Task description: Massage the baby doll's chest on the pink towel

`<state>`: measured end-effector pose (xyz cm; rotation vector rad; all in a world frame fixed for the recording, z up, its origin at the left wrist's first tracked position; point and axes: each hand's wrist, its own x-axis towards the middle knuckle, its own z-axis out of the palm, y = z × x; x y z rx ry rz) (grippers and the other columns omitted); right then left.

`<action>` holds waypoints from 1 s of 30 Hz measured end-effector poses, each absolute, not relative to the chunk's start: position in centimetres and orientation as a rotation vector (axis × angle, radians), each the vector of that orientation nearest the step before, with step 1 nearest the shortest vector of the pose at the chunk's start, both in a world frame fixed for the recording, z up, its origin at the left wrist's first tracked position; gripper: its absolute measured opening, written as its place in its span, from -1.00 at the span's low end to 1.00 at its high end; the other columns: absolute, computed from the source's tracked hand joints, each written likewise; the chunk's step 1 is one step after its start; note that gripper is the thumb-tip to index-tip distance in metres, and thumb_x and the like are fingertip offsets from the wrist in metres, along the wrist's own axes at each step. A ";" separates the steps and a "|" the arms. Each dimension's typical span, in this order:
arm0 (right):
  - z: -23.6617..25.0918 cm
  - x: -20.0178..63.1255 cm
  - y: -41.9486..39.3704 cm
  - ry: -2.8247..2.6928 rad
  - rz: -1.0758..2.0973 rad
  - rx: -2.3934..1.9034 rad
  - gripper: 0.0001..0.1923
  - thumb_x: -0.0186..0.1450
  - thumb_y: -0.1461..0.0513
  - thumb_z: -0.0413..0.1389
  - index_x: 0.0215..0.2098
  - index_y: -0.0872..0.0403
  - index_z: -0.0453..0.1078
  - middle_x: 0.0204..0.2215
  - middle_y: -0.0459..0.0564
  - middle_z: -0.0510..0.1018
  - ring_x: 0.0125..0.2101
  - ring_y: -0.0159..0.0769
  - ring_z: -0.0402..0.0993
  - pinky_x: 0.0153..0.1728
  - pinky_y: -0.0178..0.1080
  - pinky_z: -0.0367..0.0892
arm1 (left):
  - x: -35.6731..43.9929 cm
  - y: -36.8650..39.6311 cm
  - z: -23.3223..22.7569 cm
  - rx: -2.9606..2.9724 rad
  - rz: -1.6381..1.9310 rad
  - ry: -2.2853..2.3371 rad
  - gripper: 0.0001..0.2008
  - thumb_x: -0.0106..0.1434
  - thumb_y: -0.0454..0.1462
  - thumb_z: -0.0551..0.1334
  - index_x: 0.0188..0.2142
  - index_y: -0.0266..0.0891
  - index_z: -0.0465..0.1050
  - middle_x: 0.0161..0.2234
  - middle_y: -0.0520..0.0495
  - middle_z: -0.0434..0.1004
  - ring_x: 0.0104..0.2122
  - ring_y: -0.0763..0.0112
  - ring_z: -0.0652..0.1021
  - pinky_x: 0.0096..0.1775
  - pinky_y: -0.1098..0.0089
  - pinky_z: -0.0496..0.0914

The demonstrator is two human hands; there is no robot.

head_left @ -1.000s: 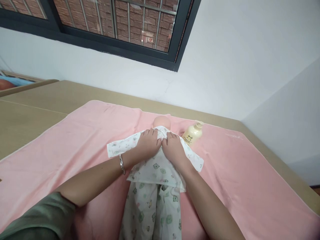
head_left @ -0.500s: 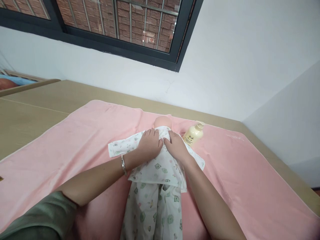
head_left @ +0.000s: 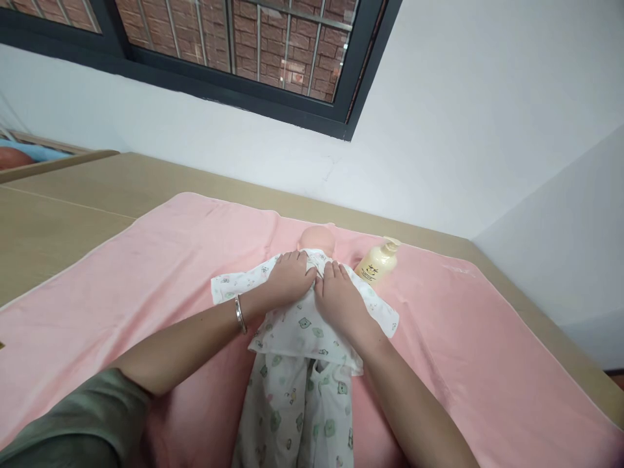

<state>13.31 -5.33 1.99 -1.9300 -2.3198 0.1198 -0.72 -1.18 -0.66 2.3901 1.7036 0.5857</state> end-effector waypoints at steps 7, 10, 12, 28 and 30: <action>1.0 15.5 -2.6 -2.265 0.336 -1.842 -0.37 0.55 0.09 -0.25 0.43 0.32 0.10 0.43 0.36 0.18 0.45 0.00 0.02 0.40 0.02 -0.02 | 0.7 -3.6 -1.3 2.503 0.663 1.832 -0.54 0.46 -0.22 0.00 0.20 -0.50 0.32 0.20 -0.51 0.44 0.23 -0.12 0.43 0.22 -0.03 0.27; 0.4 16.4 -1.2 -2.197 0.363 -1.867 -0.37 0.55 0.05 -0.24 0.42 0.26 0.14 0.44 0.33 0.16 0.45 0.02 0.02 0.39 0.06 -0.01 | 1.5 -5.0 -2.0 2.626 0.706 1.823 -0.49 0.45 -0.25 0.00 0.28 -0.55 0.25 0.30 -0.56 0.33 0.32 -0.18 0.34 0.28 -0.06 0.20; 0.3 16.2 -1.2 -2.171 0.335 -1.888 -0.37 0.55 0.05 -0.24 0.41 0.28 0.13 0.44 0.35 0.15 0.45 0.05 0.02 0.38 0.08 -0.01 | 1.6 -5.0 -2.2 2.661 0.713 1.792 -0.48 0.45 -0.25 0.00 0.29 -0.55 0.25 0.30 -0.55 0.33 0.33 -0.19 0.33 0.29 -0.07 0.20; 1.7 15.1 -2.9 -2.188 0.286 -1.822 -0.47 0.50 0.18 -0.16 0.32 0.25 0.29 0.29 0.31 0.41 0.31 0.01 0.28 0.29 -0.03 0.12 | 0.7 -3.6 -2.0 2.634 0.690 1.844 -0.52 0.46 -0.18 0.00 0.19 -0.51 0.34 0.17 -0.51 0.47 0.19 -0.15 0.45 0.19 -0.02 0.28; 1.5 15.5 -2.2 -2.132 0.314 -1.814 -0.52 0.50 0.14 -0.12 0.25 0.18 0.36 0.22 0.25 0.49 0.20 -0.02 0.39 0.23 -0.06 0.18 | 1.1 -4.3 -2.2 2.657 0.698 1.876 -0.51 0.46 -0.18 0.01 0.23 -0.50 0.31 0.24 -0.52 0.41 0.26 -0.17 0.40 0.23 -0.04 0.24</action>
